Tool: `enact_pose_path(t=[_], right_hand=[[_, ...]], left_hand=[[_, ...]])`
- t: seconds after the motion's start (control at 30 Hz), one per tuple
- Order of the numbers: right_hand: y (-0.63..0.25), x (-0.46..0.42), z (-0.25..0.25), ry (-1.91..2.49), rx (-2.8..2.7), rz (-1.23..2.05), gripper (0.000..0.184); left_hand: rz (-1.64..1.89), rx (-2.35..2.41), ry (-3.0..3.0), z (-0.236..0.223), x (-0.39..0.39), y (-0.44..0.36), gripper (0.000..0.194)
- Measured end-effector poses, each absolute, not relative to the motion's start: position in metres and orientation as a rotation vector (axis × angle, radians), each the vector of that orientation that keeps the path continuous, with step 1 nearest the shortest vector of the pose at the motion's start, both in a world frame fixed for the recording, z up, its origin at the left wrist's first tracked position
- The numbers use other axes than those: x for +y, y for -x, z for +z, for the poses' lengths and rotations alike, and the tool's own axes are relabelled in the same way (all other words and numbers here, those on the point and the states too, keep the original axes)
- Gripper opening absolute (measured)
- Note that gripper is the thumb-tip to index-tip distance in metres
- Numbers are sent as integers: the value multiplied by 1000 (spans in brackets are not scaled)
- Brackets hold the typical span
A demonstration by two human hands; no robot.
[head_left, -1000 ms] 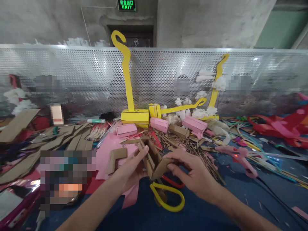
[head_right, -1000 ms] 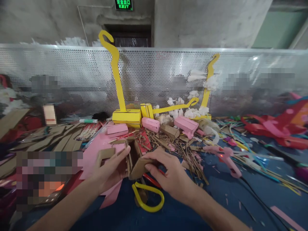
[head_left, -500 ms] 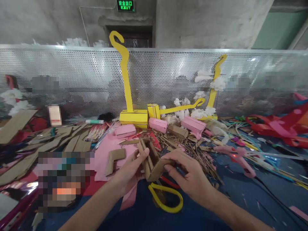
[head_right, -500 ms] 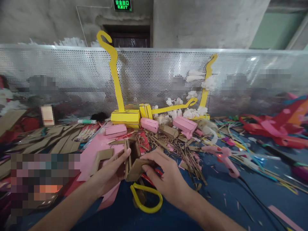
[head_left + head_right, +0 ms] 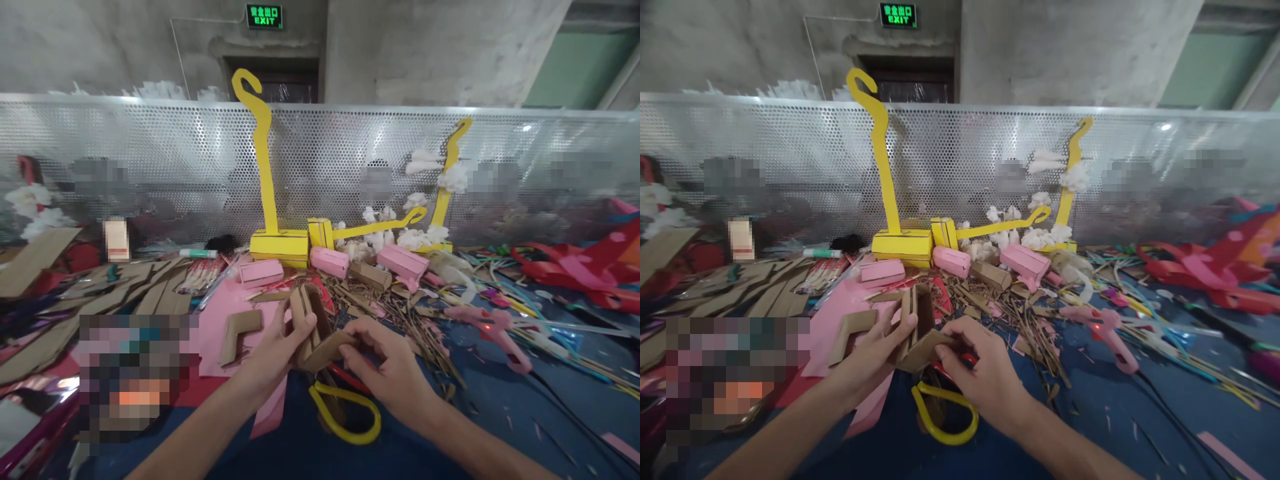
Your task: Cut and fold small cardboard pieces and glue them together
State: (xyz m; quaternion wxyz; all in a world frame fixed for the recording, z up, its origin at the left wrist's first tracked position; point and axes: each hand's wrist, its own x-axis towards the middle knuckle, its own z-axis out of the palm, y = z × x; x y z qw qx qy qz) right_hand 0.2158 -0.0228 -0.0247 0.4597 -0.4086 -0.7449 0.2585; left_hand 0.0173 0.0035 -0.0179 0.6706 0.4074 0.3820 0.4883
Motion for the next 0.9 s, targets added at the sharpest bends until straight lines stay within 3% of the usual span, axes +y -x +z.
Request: enact_pose_path(t=[0.1,0.33,0.6,0.9], right_hand=[[-212,-24,-26,1006,-1786,750,4],[-208,-27,-33,911,-1732,901,13],[-219,-6,-32,863,-1471,987,22],[-223,8,-42,850,-1308,1134,30]], left_hand=[[1134,783,-924,-12,0,-17,83],[1057,670,-1000,-9,-1,-16,62],[1235,715,-962,-8,11,-12,78],[1368,873,-992,-24,40,4,78]])
